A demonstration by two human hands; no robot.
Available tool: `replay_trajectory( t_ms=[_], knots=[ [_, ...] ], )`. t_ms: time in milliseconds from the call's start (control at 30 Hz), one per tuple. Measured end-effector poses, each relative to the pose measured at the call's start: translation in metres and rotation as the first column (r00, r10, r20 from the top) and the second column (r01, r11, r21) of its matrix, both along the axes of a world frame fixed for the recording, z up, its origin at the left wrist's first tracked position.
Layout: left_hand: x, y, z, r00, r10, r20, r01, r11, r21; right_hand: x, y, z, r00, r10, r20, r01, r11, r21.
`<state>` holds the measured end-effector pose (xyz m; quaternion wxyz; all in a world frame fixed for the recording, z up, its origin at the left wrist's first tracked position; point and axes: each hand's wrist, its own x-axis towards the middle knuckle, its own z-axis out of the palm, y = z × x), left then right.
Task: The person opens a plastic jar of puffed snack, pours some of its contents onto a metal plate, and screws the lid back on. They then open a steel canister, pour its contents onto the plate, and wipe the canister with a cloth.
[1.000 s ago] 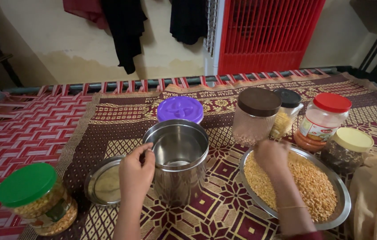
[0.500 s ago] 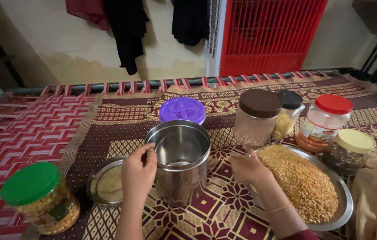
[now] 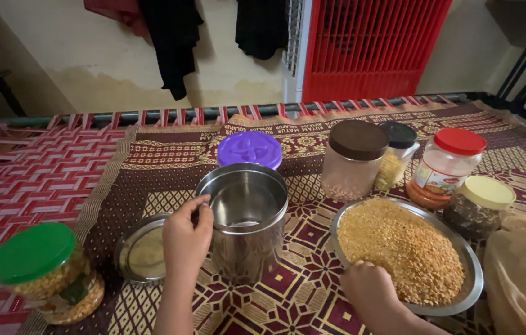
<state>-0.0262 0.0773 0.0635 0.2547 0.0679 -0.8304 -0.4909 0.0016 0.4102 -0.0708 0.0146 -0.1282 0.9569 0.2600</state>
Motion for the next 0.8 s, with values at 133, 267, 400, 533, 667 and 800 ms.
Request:
replay_trajectory(
  t_ms=[133, 267, 400, 533, 667, 800],
  knots=[
    [-0.001, -0.001, -0.005, 1.0, -0.012, -0.006, 0.012, 0.999, 0.037, -0.006, 0.008, -0.025, 0.997, -0.019, -0.069, 0.017, 0.999, -0.034],
    [-0.005, -0.002, -0.009, 0.998, -0.033, -0.044, 0.035, 0.998, 0.05, -0.006, 0.008, -0.038, 0.993, -0.049, -0.105, 0.045, 0.998, -0.042],
    [-0.006, -0.003, -0.011, 0.999, -0.015, -0.05, 0.017, 0.999, 0.041, 0.0, 0.007, -0.039, 1.0, 0.007, -0.031, -0.007, 1.0, 0.005],
    [-0.006, -0.002, -0.011, 0.998, -0.029, -0.057, 0.032, 0.998, 0.056, 0.011, -0.004, -0.045, 0.997, 0.049, -0.062, -0.053, 0.997, -0.061],
    [-0.005, -0.002, -0.011, 0.998, -0.02, -0.053, 0.023, 0.999, 0.046, 0.027, -0.022, -0.068, 0.993, 0.119, -0.018, -0.12, 0.992, -0.047],
    [-0.006, -0.007, -0.011, 0.999, -0.031, -0.026, 0.032, 0.998, 0.06, 0.03, -0.051, -0.11, 0.996, 0.073, 0.048, -0.068, 0.994, -0.089]
  ],
)
